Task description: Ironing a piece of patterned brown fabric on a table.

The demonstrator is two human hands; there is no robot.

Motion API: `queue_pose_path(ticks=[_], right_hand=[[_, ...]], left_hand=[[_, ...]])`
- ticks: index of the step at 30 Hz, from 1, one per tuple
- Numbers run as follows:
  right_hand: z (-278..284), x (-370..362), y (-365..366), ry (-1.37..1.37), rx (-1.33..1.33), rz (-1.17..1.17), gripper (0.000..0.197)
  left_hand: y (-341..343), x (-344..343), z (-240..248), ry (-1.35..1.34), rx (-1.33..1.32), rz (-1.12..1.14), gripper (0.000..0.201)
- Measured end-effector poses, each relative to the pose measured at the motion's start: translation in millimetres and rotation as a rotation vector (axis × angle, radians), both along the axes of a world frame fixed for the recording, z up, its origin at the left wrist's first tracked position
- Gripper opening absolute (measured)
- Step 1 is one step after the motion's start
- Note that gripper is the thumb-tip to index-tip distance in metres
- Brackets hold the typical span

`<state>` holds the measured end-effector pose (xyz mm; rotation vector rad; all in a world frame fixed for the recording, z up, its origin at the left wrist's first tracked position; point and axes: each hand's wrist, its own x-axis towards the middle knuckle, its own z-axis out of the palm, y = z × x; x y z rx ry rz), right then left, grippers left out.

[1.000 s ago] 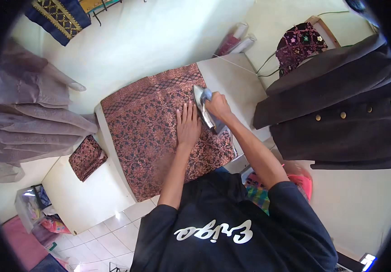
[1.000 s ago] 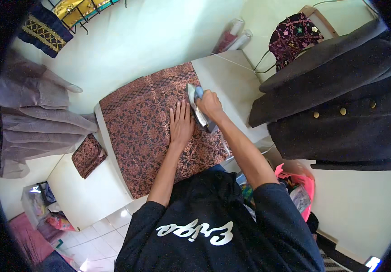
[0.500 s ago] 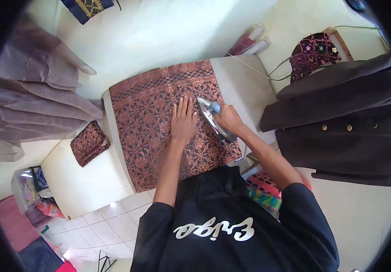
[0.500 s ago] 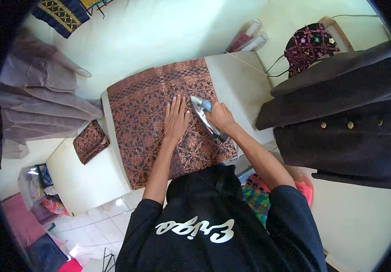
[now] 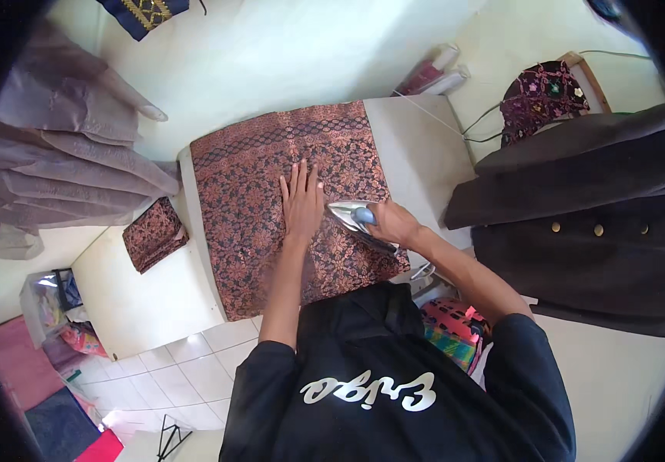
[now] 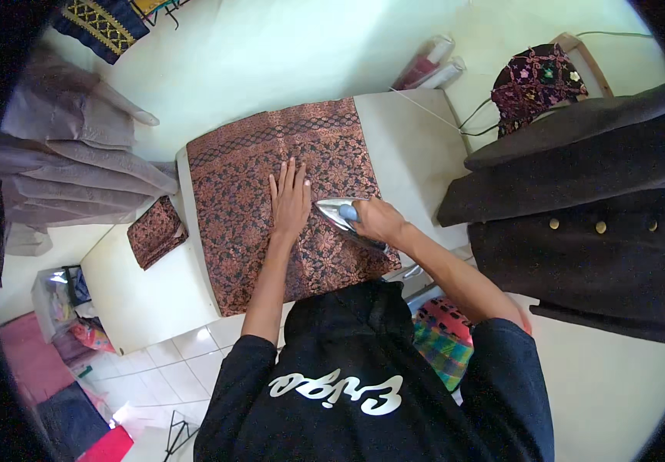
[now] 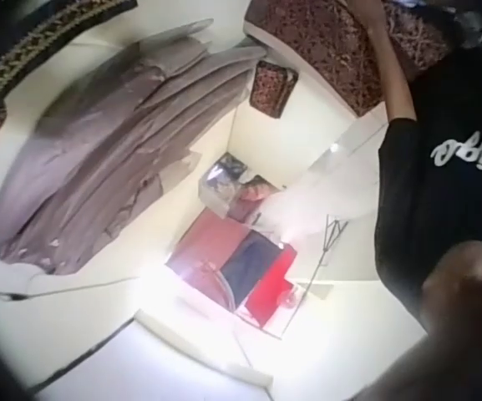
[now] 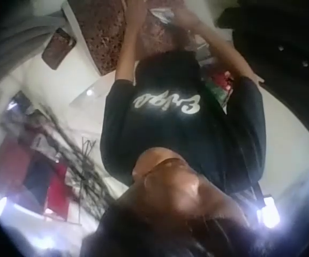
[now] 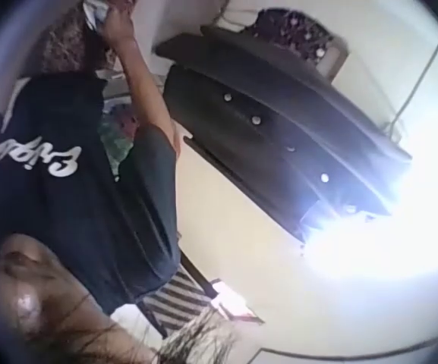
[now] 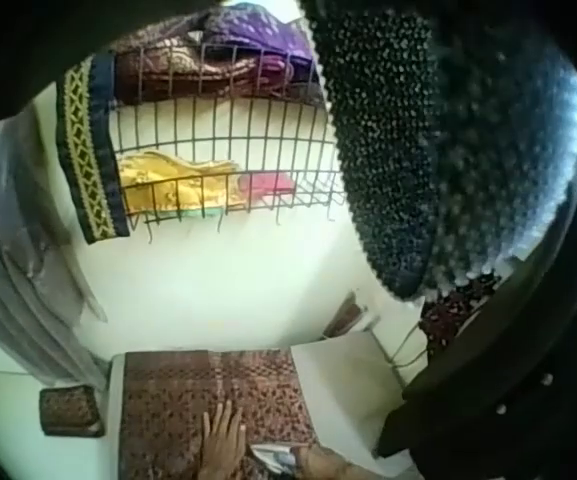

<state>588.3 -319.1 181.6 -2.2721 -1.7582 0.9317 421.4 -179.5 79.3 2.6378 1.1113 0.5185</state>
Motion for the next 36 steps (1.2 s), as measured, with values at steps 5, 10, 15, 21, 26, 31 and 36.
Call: queue_pose_path(ticks=[5,10,15,21,26,31,36], right_hand=[[-24.7,-1.1,23.7,0.005,0.195,0.049,0.025],[-16.7,-8.2,14.0,0.022,0.158,0.300,0.024],[-21.1,-10.3,6.4,0.036,0.148,0.430,0.026],[-10.1,-35.4,40.4,0.099,0.072,0.362,0.022],[-29.9,-30.9,30.6,0.012,0.194,0.521,0.025],[-36.7,-37.0,11.5,-0.047,0.251,0.417,0.030],[9.6,-51.4,9.5,-0.167,0.261,0.411,0.058]], left_hand=[[5.6,-28.0,8.8,-0.204,-0.147,-0.162,0.040],[-8.6,-69.4,19.4,-0.075,-0.092,-0.086,0.039],[-28.5,-96.7,30.0,0.047,-0.121,0.001,0.047],[-51.9,-113.2,32.5,0.160,-0.047,0.092,0.052],[-48.0,-116.9,25.5,0.187,-0.026,0.103,0.052],[-49.6,-115.1,21.9,0.178,0.016,0.099,0.053],[-50.8,-120.7,17.6,0.160,-0.016,0.157,0.052]])
